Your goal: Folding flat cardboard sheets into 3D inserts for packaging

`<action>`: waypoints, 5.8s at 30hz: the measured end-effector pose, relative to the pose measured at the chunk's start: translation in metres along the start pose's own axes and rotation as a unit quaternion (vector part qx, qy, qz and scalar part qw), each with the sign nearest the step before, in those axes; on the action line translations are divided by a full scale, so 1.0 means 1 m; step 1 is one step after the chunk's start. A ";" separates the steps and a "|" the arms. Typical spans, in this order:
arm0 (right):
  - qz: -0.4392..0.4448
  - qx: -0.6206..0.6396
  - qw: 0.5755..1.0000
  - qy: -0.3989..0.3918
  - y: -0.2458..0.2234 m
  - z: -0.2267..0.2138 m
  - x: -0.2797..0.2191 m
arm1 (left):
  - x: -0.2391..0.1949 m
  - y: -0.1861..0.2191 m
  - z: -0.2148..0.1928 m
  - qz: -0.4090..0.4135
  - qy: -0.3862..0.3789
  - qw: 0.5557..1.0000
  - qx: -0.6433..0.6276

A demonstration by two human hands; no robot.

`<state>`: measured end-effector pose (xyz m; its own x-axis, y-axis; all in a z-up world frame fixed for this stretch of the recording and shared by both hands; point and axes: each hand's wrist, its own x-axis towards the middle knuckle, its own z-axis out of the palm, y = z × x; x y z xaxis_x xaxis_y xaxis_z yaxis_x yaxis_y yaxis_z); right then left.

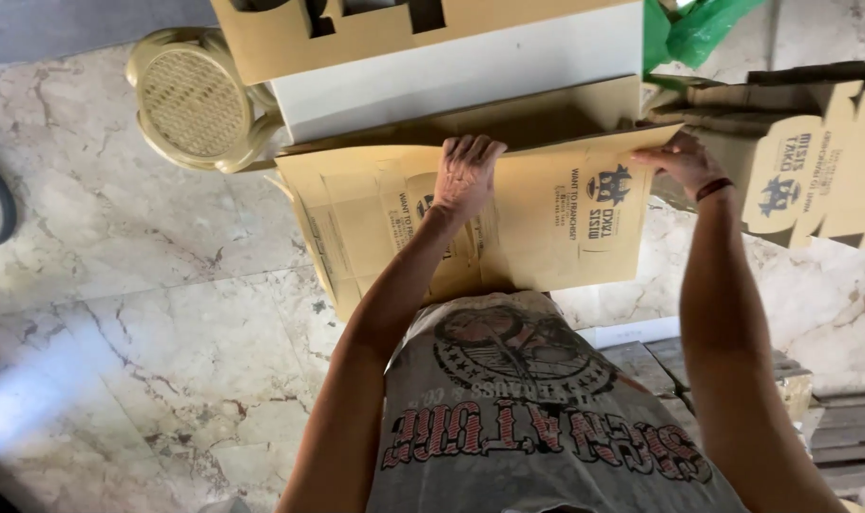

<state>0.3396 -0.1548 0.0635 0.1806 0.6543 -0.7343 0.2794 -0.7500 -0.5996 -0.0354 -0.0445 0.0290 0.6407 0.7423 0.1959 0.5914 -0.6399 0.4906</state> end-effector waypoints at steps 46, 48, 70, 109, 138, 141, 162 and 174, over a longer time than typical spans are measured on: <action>0.103 -0.159 0.981 0.050 0.023 0.057 -0.148 | -0.342 0.052 -0.060 -0.653 0.378 0.393 -0.526; 0.065 -0.044 0.992 0.095 0.058 0.053 -0.138 | -0.360 0.031 -0.024 -0.650 0.373 0.399 -0.529; 0.001 0.225 0.970 -0.088 0.155 0.044 -0.145 | -0.332 0.101 -0.031 -0.736 0.044 0.520 -0.431; -0.082 0.057 0.986 0.135 0.048 0.060 -0.188 | -0.230 0.126 -0.125 -0.411 0.303 0.836 -0.200; 0.142 0.287 0.947 0.040 0.118 0.097 -0.172 | -0.254 0.114 -0.032 -0.330 -0.311 0.877 -0.158; 0.157 0.180 0.971 0.029 0.101 0.089 -0.173 | -0.137 0.146 -0.015 -0.356 -0.190 0.903 -0.149; -0.019 0.059 0.998 -0.022 0.083 0.064 -0.154 | -0.005 0.209 0.128 -0.433 -0.304 0.847 0.047; 0.079 0.181 0.965 -0.174 -0.013 0.018 0.006 | -0.014 0.205 0.103 -0.140 -0.438 0.879 0.126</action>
<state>0.3205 -0.1427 0.0610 -0.1507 0.5044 -0.8502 -0.0842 -0.8635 -0.4973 0.1275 -0.2064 0.0393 0.5188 0.5098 -0.6863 0.8048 -0.5619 0.1910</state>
